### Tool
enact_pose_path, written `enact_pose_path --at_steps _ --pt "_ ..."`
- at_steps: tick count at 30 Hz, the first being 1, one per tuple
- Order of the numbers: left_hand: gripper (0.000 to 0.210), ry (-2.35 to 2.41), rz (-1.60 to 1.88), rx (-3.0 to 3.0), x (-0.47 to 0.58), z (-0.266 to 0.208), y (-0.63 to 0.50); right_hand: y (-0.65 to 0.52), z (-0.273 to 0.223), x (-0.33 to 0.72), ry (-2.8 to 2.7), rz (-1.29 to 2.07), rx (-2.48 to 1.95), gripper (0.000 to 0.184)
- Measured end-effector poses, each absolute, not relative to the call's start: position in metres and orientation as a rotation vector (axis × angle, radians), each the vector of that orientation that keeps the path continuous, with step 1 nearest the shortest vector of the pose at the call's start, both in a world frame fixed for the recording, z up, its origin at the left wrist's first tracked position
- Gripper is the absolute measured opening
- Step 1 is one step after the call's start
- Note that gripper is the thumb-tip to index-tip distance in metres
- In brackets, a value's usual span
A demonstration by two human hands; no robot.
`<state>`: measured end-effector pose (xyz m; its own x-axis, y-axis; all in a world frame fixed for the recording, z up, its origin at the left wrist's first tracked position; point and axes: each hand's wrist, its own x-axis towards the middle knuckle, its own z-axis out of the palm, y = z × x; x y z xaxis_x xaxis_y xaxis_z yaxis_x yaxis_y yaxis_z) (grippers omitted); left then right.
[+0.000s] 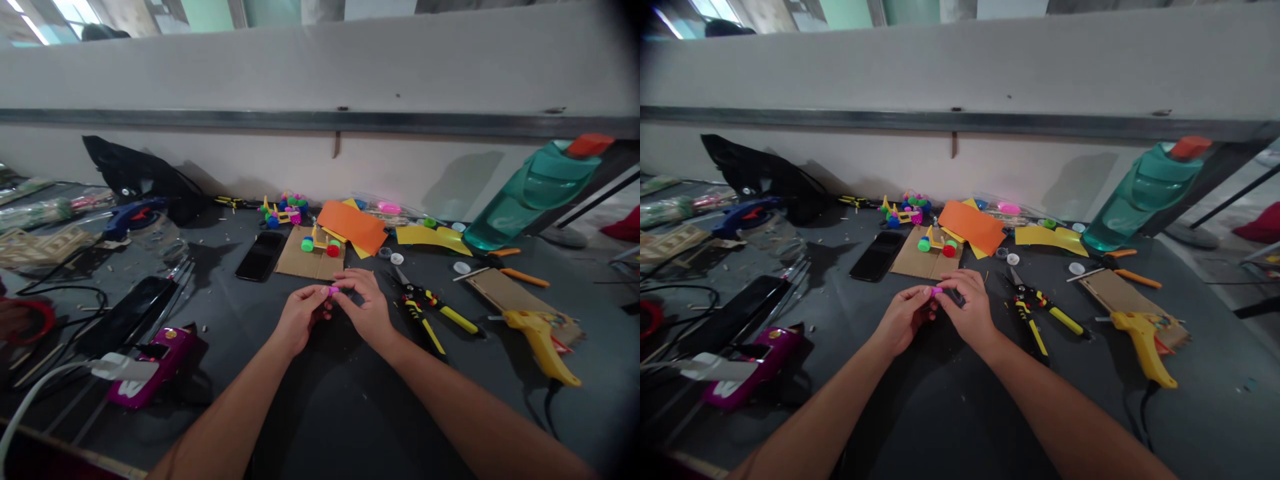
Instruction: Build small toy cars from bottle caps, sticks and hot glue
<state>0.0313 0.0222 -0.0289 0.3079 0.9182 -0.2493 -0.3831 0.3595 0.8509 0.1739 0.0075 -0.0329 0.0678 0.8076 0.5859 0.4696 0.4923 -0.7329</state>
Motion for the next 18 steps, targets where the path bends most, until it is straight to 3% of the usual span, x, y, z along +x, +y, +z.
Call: enact_pose_path --at_steps 18 --pt "0.023 0.825 0.926 0.809 0.0304 -0.0287 0.0210 0.0082 -0.0340 0.1741 -1.500 0.347 -1.151 0.012"
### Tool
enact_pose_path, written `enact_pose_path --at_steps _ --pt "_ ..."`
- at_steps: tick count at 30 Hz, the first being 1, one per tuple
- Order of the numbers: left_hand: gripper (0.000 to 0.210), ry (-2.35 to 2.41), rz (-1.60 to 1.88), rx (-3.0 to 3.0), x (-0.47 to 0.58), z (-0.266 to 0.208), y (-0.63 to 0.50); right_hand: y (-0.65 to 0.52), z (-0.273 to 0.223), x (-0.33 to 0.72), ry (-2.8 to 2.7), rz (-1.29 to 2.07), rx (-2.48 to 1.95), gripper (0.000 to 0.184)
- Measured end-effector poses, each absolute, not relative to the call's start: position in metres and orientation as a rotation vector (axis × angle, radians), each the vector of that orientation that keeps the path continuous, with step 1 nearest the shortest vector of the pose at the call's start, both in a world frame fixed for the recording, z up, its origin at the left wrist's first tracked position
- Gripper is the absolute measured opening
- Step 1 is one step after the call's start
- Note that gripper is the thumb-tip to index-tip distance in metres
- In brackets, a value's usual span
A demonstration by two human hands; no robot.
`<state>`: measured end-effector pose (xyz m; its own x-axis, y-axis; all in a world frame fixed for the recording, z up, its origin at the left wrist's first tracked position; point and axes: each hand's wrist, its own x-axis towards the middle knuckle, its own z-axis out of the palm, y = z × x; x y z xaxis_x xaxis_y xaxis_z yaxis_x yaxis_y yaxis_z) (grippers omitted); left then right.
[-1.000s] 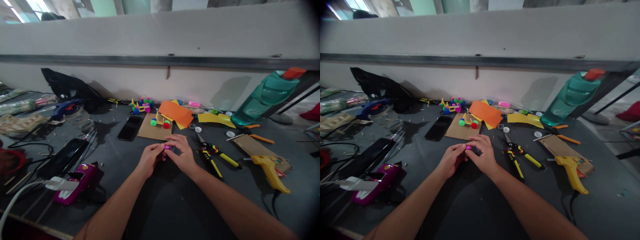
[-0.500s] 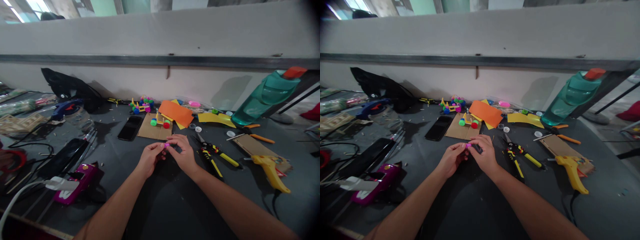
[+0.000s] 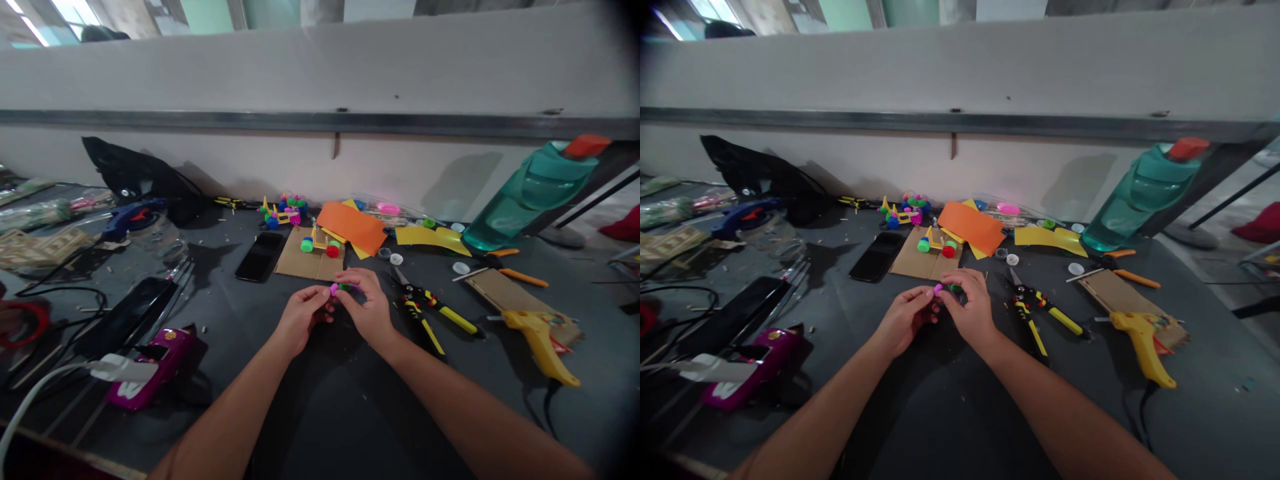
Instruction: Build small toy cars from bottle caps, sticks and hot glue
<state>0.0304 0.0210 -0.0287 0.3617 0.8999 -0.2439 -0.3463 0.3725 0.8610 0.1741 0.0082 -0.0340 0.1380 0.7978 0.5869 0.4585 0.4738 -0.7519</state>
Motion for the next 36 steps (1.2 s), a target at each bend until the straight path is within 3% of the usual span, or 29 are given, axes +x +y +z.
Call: enact_pose_path --at_steps 3,11,24,36 --pt "0.022 0.819 0.922 0.820 0.0294 -0.0289 0.0213 0.0076 -0.0330 0.1752 -1.526 0.305 -1.161 0.006" --pt "0.021 0.781 0.882 0.794 0.0282 -0.0278 0.0218 0.0058 -0.0305 0.1765 -1.690 0.243 -1.113 0.020" --pt "0.023 0.840 0.936 0.780 0.0276 -0.0284 0.0236 0.0086 -0.0332 0.1785 -1.737 0.269 -1.096 0.021" --pt "0.022 0.873 0.928 0.819 0.0289 -0.0290 0.0236 0.0117 -0.0350 0.1787 -1.722 0.257 -1.109 0.012"
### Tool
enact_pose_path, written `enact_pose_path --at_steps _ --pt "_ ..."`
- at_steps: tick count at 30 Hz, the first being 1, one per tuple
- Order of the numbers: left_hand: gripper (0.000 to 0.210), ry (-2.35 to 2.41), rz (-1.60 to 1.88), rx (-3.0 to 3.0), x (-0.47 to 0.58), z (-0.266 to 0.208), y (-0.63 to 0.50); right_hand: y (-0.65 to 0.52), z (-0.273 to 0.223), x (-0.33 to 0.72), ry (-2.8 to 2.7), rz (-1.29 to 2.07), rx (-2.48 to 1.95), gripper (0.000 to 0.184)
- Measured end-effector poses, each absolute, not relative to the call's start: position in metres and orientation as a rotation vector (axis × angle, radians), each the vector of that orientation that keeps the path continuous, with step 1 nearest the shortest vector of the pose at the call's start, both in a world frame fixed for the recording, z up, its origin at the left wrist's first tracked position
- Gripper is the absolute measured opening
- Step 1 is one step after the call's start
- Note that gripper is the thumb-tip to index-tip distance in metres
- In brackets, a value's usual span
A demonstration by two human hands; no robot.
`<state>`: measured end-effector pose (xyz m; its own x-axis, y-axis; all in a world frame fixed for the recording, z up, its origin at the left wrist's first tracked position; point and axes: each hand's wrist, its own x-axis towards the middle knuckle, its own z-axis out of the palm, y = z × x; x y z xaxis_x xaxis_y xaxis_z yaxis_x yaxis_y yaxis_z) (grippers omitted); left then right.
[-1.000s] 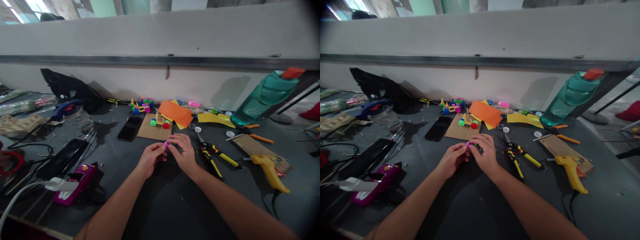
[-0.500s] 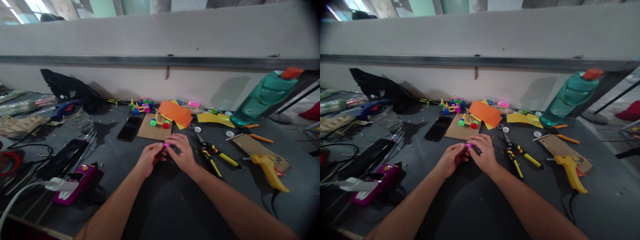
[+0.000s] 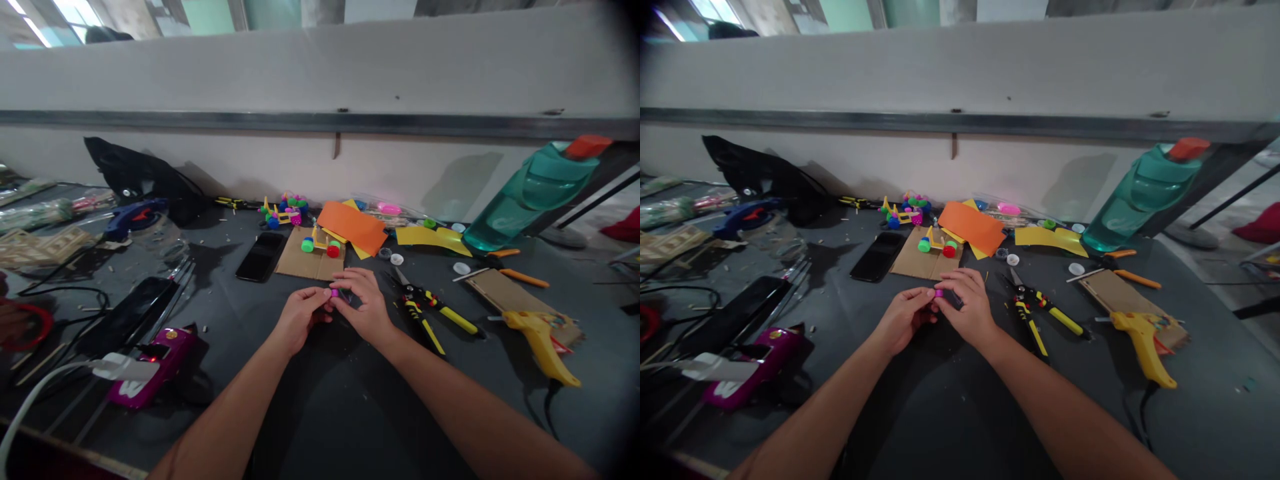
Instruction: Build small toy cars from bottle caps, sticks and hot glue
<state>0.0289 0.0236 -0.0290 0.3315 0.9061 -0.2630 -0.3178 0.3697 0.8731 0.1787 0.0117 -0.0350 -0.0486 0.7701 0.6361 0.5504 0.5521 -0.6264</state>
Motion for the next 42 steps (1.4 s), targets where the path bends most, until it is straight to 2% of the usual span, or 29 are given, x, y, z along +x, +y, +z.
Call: enact_pose_path --at_steps 42 --pt "0.027 0.886 0.947 0.771 0.0285 -0.0281 0.0241 0.0129 -0.0381 0.1811 -1.699 0.230 -1.114 0.012"
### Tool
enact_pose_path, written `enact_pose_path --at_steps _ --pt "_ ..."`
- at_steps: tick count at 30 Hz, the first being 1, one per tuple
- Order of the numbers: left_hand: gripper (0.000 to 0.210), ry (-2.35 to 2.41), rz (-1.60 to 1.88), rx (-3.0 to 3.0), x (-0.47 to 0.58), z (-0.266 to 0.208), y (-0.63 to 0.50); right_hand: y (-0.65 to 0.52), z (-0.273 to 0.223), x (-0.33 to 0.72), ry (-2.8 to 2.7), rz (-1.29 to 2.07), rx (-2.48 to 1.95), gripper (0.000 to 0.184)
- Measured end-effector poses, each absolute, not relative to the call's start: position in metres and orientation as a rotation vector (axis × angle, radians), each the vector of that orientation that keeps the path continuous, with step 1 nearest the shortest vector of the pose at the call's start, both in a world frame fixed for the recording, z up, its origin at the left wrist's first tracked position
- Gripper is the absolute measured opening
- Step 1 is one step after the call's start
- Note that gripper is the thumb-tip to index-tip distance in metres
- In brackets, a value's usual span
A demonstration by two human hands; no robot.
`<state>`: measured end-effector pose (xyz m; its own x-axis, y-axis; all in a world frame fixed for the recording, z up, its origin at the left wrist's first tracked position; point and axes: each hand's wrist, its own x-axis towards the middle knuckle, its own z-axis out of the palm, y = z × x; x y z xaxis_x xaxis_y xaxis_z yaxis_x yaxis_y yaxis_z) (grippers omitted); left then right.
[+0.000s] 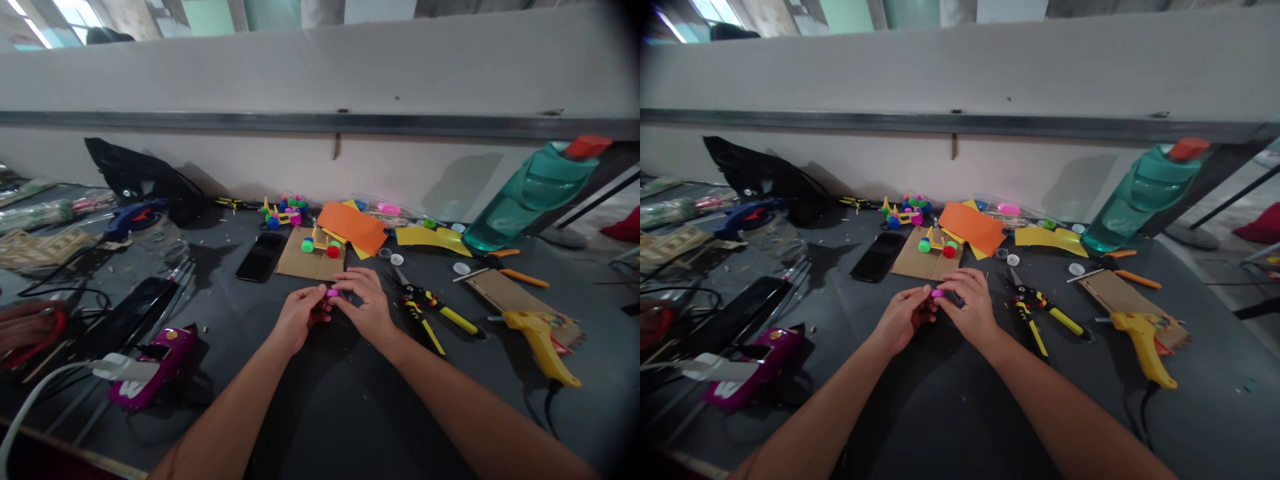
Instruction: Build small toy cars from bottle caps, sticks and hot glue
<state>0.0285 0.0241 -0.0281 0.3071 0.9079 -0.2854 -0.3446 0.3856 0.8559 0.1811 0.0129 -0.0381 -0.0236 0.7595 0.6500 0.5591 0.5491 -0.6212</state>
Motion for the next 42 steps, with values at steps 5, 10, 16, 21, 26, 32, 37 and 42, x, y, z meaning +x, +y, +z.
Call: enact_pose_path --at_steps 5,10,16,21,26,32,37,42 --pt "0.025 0.885 0.946 0.786 0.029 -0.029 0.024 0.013 -0.039 0.181 -1.715 0.212 -1.115 0.011" --pt "0.027 0.951 1.005 0.855 0.029 -0.028 0.024 0.008 -0.030 0.178 -1.668 0.273 -1.145 0.009" --pt "0.026 1.022 1.271 1.072 0.023 -0.020 0.022 0.001 -0.022 0.164 -1.237 0.941 -1.179 0.023" --pt "0.023 0.940 1.167 1.173 0.022 -0.018 0.019 0.001 -0.030 0.159 -1.139 1.154 -1.123 0.031" --pt "0.019 0.903 1.130 1.124 0.022 -0.022 0.021 0.001 -0.033 0.159 -1.144 1.157 -1.122 0.032" --pt "0.018 0.880 1.125 1.093 0.022 -0.024 0.022 0.002 -0.034 0.160 -1.143 1.168 -1.133 0.034" --pt "0.023 0.831 1.078 1.105 0.026 -0.023 0.020 0.002 -0.035 0.158 -1.080 1.200 -1.098 0.032" --pt "0.022 0.838 1.085 1.017 0.025 -0.022 0.022 -0.001 -0.030 0.155 -1.058 1.188 -1.125 0.035"
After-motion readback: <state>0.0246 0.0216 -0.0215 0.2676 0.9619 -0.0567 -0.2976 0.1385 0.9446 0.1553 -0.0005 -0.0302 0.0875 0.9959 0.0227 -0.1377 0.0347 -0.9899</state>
